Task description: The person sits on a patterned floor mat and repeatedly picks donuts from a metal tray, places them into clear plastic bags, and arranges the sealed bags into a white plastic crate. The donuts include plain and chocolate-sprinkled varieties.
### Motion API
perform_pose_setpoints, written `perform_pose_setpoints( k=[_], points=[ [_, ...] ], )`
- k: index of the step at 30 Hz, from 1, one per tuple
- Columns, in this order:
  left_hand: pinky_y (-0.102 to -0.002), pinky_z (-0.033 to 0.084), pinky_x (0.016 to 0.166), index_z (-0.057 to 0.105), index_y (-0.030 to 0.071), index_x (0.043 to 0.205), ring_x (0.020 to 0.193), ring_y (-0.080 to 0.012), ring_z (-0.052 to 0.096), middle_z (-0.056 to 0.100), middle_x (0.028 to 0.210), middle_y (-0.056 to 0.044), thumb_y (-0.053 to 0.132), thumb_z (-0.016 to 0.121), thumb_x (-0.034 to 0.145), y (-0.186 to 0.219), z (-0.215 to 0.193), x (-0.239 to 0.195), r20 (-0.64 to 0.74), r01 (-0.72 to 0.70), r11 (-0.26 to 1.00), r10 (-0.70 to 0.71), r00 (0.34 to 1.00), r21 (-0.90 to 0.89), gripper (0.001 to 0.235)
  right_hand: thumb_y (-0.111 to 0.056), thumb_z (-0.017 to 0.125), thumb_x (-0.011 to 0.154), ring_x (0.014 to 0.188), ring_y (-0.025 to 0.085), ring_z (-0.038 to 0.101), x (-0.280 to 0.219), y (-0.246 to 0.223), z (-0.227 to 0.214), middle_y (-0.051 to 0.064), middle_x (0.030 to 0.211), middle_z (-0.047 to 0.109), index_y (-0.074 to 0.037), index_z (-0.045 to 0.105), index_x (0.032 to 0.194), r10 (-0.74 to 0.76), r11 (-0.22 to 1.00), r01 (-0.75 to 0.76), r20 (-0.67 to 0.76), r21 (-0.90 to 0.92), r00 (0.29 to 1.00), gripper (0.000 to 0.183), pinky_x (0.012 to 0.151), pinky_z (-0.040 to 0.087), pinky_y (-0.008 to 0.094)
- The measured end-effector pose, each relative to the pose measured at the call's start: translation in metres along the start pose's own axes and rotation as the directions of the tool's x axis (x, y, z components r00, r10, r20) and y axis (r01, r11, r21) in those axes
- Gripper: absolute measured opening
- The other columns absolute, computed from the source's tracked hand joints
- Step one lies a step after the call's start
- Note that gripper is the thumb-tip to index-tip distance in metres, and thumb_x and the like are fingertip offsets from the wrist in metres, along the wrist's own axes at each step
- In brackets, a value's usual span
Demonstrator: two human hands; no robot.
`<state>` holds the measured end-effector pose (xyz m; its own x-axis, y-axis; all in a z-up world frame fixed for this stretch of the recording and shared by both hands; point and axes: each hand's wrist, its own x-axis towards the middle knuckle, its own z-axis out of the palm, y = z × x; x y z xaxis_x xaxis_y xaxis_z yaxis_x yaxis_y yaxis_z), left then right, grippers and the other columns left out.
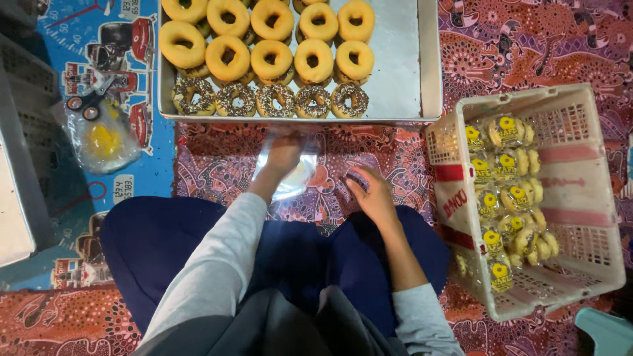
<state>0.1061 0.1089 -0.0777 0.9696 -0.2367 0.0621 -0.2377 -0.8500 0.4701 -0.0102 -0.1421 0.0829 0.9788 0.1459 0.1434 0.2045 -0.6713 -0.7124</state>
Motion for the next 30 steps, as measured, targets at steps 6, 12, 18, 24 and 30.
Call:
perform_pose_setpoints(
  k=[6, 12, 18, 24, 30],
  points=[
    [-0.044, 0.055, 0.062, 0.07, 0.009, 0.098, 0.078, -0.0339, 0.072, 0.071, 0.113, -0.014, 0.011, 0.064, 0.084, 0.037, -0.056, -0.074, -0.327, -0.297, 0.949, 0.249, 0.912, -0.107, 0.016, -0.029, 0.077, 0.091, 0.11, 0.035, 0.069, 0.042, 0.005, 0.07, 0.017, 0.119, 0.071, -0.003, 0.067, 0.126, 0.095, 0.99, -0.099, 0.041, 0.101, 0.995, 0.045, 0.092, 0.054, 0.041],
    [-0.046, 0.054, 0.063, 0.069, 0.011, 0.088, 0.071, -0.0363, 0.068, 0.065, 0.094, -0.009, 0.006, 0.069, 0.091, 0.04, -0.129, -0.103, -0.371, -0.062, 0.972, -0.028, 0.928, -0.227, 0.005, -0.029, 0.076, 0.089, 0.083, 0.027, 0.075, 0.08, -0.016, 0.111, 0.01, 0.096, 0.078, -0.01, 0.078, 0.111, 0.286, 0.878, -0.369, 0.285, 0.304, 0.915, 0.03, 0.076, 0.056, 0.041],
    [-0.044, 0.054, 0.058, 0.065, 0.009, 0.088, 0.069, -0.0355, 0.067, 0.068, 0.102, -0.009, 0.005, 0.067, 0.086, 0.022, -0.149, -0.108, -0.476, -0.195, 0.965, 0.09, 0.875, -0.176, 0.005, -0.034, 0.077, 0.089, 0.089, 0.016, 0.073, 0.092, -0.001, 0.118, 0.005, 0.097, 0.08, -0.011, 0.08, 0.106, 0.175, 0.949, -0.24, 0.288, 0.206, 0.941, 0.029, 0.083, 0.055, 0.034],
    [-0.044, 0.055, 0.059, 0.069, 0.01, 0.093, 0.067, -0.0341, 0.067, 0.067, 0.099, -0.008, 0.006, 0.067, 0.091, 0.028, -0.15, -0.122, -0.425, -0.148, 0.979, 0.076, 0.902, -0.138, 0.004, -0.039, 0.079, 0.088, 0.101, 0.02, 0.072, 0.069, 0.015, 0.123, 0.008, 0.11, 0.077, -0.014, 0.08, 0.108, 0.391, 0.838, -0.422, 0.158, 0.347, 0.907, 0.032, 0.09, 0.055, 0.036],
    [-0.042, 0.056, 0.056, 0.069, 0.006, 0.1, 0.066, -0.0334, 0.069, 0.071, 0.111, -0.008, 0.003, 0.068, 0.089, 0.043, -0.166, -0.141, -0.424, -0.222, 0.972, 0.172, 0.889, -0.071, 0.011, -0.037, 0.07, 0.095, 0.107, 0.02, 0.068, 0.061, -0.058, 0.108, 0.006, 0.119, 0.072, -0.016, 0.071, 0.123, 0.156, 0.944, -0.202, 0.187, 0.261, 0.97, 0.035, 0.089, 0.051, 0.036]
  ],
)
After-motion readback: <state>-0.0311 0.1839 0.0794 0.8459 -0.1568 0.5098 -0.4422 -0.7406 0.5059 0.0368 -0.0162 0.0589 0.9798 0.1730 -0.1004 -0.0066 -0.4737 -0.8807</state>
